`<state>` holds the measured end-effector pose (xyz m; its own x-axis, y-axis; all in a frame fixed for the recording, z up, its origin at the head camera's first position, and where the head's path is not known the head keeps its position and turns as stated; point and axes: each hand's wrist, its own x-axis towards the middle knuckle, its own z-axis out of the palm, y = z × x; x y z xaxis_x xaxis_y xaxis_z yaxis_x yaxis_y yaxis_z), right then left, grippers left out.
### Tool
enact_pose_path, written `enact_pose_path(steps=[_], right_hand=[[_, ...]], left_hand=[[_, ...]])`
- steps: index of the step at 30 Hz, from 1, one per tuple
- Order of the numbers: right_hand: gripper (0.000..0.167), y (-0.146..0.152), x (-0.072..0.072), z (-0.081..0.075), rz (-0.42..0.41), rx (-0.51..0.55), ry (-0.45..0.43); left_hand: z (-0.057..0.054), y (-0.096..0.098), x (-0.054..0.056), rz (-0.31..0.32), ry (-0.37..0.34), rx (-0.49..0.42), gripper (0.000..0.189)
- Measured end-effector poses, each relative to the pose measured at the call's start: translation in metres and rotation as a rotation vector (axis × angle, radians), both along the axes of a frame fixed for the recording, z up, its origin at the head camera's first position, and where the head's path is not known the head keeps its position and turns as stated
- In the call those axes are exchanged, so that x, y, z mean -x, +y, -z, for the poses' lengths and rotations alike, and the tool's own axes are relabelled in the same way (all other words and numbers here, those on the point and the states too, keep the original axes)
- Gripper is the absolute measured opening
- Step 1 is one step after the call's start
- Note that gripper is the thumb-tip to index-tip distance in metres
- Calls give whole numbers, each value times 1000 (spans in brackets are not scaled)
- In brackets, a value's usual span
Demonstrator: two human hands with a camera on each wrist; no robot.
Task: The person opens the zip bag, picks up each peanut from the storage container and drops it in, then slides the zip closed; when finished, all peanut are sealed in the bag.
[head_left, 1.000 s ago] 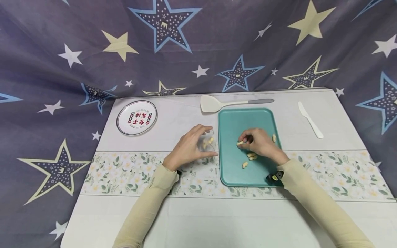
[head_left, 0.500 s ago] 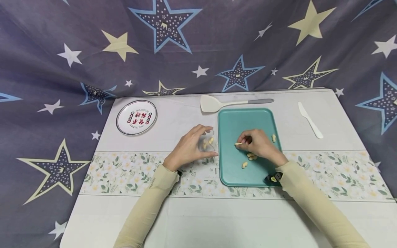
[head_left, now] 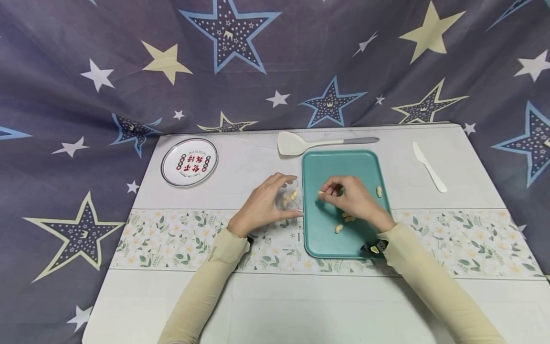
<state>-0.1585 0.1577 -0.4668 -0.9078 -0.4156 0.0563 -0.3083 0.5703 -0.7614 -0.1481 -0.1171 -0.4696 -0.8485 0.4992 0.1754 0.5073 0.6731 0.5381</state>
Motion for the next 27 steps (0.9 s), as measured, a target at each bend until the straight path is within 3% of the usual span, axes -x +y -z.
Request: enact_pose_path(steps=[12,27], right_hand=[[6,-30,-4,-27,-48,15,70],[12,-53,-2,-18,-111,53,66]], left_hand=[[0,2,-1,15,8,-25,92],[1,4,0,43,17,-35,89]])
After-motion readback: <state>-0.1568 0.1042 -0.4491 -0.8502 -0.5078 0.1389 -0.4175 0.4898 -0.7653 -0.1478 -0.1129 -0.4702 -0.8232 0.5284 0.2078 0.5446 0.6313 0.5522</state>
